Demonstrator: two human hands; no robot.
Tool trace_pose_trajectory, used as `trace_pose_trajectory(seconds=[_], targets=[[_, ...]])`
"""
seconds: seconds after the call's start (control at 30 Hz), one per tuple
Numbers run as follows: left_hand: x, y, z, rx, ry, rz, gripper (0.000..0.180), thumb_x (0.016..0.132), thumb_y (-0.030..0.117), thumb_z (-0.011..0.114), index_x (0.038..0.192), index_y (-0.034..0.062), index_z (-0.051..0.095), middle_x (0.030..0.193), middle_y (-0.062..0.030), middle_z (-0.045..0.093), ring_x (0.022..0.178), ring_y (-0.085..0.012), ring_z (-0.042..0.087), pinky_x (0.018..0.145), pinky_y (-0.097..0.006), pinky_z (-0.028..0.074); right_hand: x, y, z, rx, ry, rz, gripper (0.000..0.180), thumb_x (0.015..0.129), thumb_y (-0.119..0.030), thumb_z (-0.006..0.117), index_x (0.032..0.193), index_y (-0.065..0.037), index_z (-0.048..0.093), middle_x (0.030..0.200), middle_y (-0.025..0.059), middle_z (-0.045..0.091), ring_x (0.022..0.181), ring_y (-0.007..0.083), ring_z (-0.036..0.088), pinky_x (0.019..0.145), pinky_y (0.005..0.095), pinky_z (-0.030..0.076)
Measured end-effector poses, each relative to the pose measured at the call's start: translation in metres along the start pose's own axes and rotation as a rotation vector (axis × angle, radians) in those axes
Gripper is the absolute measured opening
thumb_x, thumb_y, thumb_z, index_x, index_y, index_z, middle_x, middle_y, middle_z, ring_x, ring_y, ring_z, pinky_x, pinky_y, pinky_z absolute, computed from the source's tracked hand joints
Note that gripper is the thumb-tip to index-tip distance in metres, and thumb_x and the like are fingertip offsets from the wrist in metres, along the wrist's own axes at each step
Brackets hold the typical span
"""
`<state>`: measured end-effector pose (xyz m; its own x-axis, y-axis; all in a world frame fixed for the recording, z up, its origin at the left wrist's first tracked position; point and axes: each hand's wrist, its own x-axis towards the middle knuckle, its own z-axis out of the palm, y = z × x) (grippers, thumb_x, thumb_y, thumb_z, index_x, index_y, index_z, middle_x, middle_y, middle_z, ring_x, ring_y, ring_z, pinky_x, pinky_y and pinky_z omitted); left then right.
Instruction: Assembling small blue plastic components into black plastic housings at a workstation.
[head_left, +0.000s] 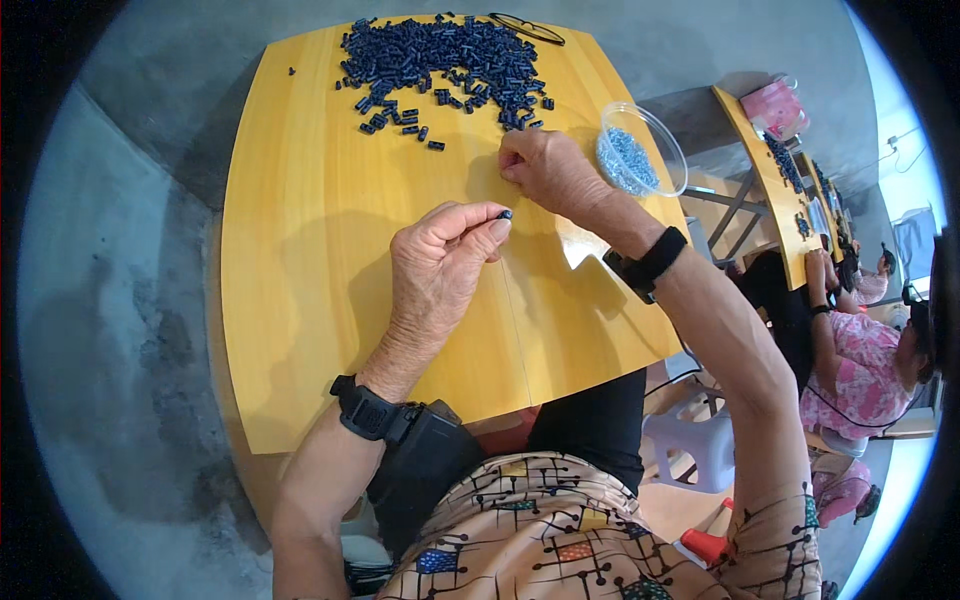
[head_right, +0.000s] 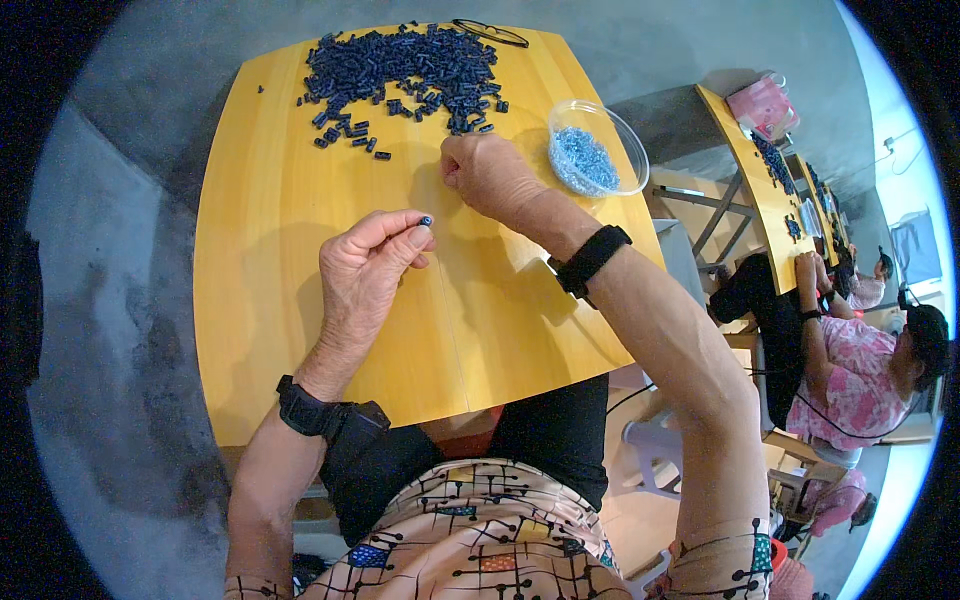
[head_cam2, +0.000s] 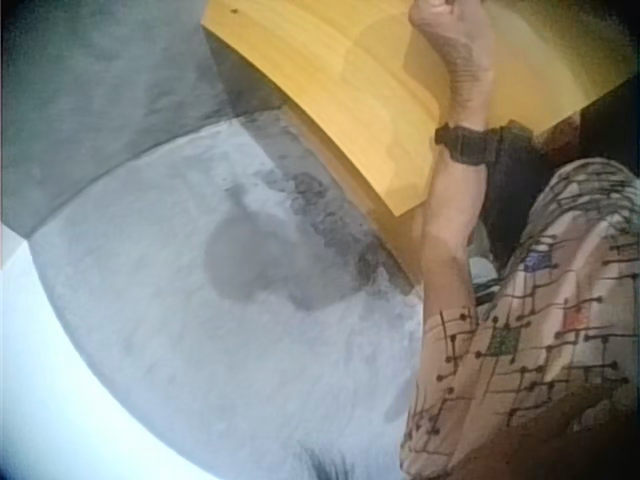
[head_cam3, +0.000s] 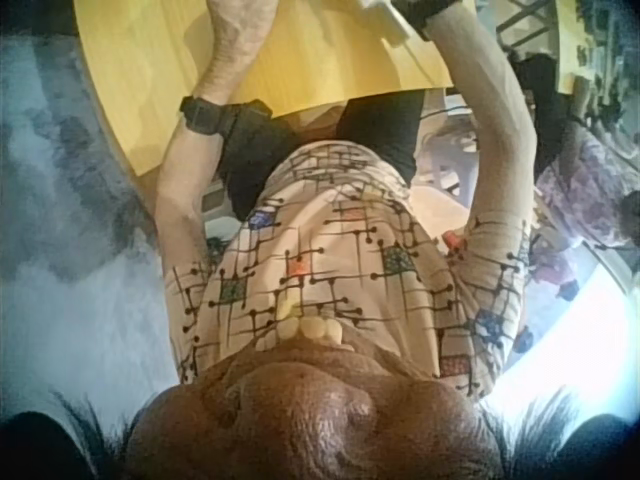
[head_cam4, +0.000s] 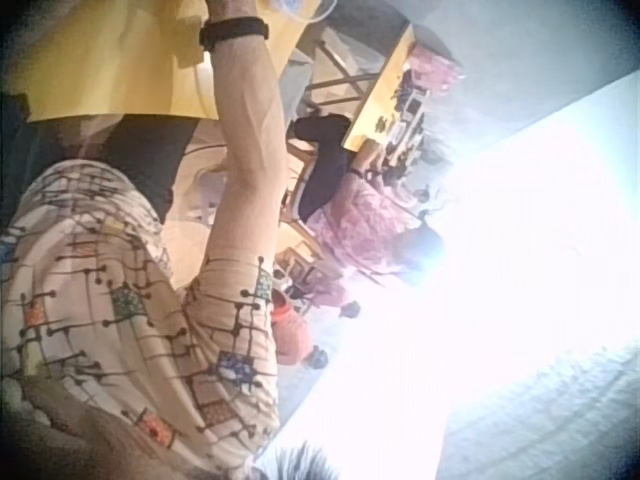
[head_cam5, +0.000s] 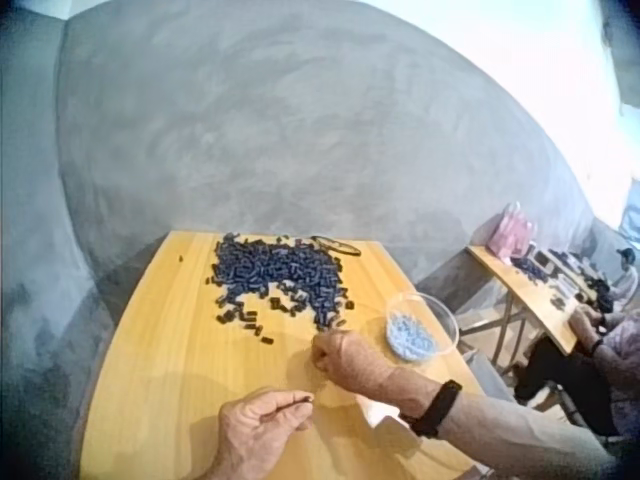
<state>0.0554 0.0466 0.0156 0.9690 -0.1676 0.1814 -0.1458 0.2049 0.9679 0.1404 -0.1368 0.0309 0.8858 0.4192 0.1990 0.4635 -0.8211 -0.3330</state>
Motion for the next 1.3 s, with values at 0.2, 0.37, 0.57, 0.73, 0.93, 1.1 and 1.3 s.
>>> trace_pose_trajectory(seconds=[0.2, 0.37, 0.57, 0.73, 0.93, 1.1, 1.3], targets=[[-0.002, 0.006, 0.0, -0.039, -0.017, -0.022, 0.014, 0.085, 0.007, 0.067, 0.097, -0.0017, 0.068, 0.082, -0.0079, 0.068, 0.07, -0.0117, 0.063, 0.065, -0.023, 0.052, -0.016, -0.021, -0.017, 0.156, -0.063, 0.323, 0.01, 0.087, -0.012, 0.059, 0.087, -0.002, 0.062, 0.067, 0.006, 0.059, 0.064, 0.0151, 0.058, 0.056, 0.0285, 0.046], [-0.011, 0.016, 0.007, -0.054, -0.064, -0.005, 0.013, 0.086, 0.006, 0.065, 0.096, -0.0015, 0.068, 0.084, -0.0081, 0.068, 0.074, -0.0126, 0.064, 0.066, -0.024, 0.052, -0.081, -0.06, -0.054, 1.372, -0.032, 0.617, 0.02, 0.096, -0.019, 0.052, 0.101, -0.003, 0.063, 0.072, -0.0042, 0.053, 0.063, 0.0055, 0.052, 0.055, 0.0203, 0.043], [-0.027, 0.034, 0.023, 0.01, -0.132, 0.075, 0.011, 0.081, 0.0, 0.068, 0.092, -0.0024, 0.068, 0.079, -0.0057, 0.066, 0.069, -0.01, 0.062, 0.063, -0.021, 0.05, -0.138, -0.096, -0.052, 1.814, 0.227, 0.616, 0.015, 0.092, -0.013, 0.058, 0.103, -0.003, 0.062, 0.087, 0.0028, 0.065, 0.068, 0.0072, 0.058, 0.058, 0.0201, 0.047], [-0.05, 0.033, 0.02, 0.197, -0.2, 0.219, 0.011, 0.079, -0.001, 0.069, 0.09, -0.0016, 0.067, 0.078, -0.0074, 0.065, 0.069, -0.0129, 0.062, 0.061, -0.023, 0.049, -0.161, -0.11, -0.041, 1.879, 0.262, 0.578, 0.015, 0.09, -0.01, 0.061, 0.102, -0.002, 0.062, 0.088, 0.0053, 0.066, 0.07, 0.0106, 0.061, 0.06, 0.0223, 0.05], [-0.07, 0.033, 0.027, 0.359, -0.238, 0.3, 0.014, 0.079, 0.0, 0.069, 0.093, -0.0005, 0.068, 0.079, -0.0065, 0.064, 0.071, -0.0126, 0.06, 0.061, -0.022, 0.047, -0.186, -0.102, -0.023, 1.933, 0.225, 0.593, 0.014, 0.089, -0.01, 0.062, 0.101, -0.002, 0.062, 0.087, 0.0056, 0.066, 0.07, 0.0105, 0.061, 0.06, 0.0224, 0.05], [-0.077, 0.031, 0.032, 0.406, -0.273, 0.292, 0.015, 0.079, 0.0, 0.069, 0.094, -0.0005, 0.068, 0.081, -0.0069, 0.064, 0.072, -0.0136, 0.06, 0.062, -0.023, 0.046, -0.195, -0.1, -0.018, 1.961, 0.229, 0.563, 0.013, 0.089, -0.011, 0.062, 0.1, -0.003, 0.063, 0.087, 0.0059, 0.067, 0.07, 0.0104, 0.062, 0.061, 0.0223, 0.05], [-0.078, 0.031, 0.039, 0.419, -0.26, 0.326, 0.013, 0.079, 0.002, 0.07, 0.091, 0.0011, 0.068, 0.078, -0.0077, 0.065, 0.068, -0.0161, 0.062, 0.06, -0.025, 0.048, -0.203, -0.099, -0.016, 1.945, 0.224, 0.574, 0.013, 0.09, -0.011, 0.062, 0.1, -0.004, 0.063, 0.088, 0.0063, 0.067, 0.071, 0.0109, 0.063, 0.062, 0.0223, 0.051]])
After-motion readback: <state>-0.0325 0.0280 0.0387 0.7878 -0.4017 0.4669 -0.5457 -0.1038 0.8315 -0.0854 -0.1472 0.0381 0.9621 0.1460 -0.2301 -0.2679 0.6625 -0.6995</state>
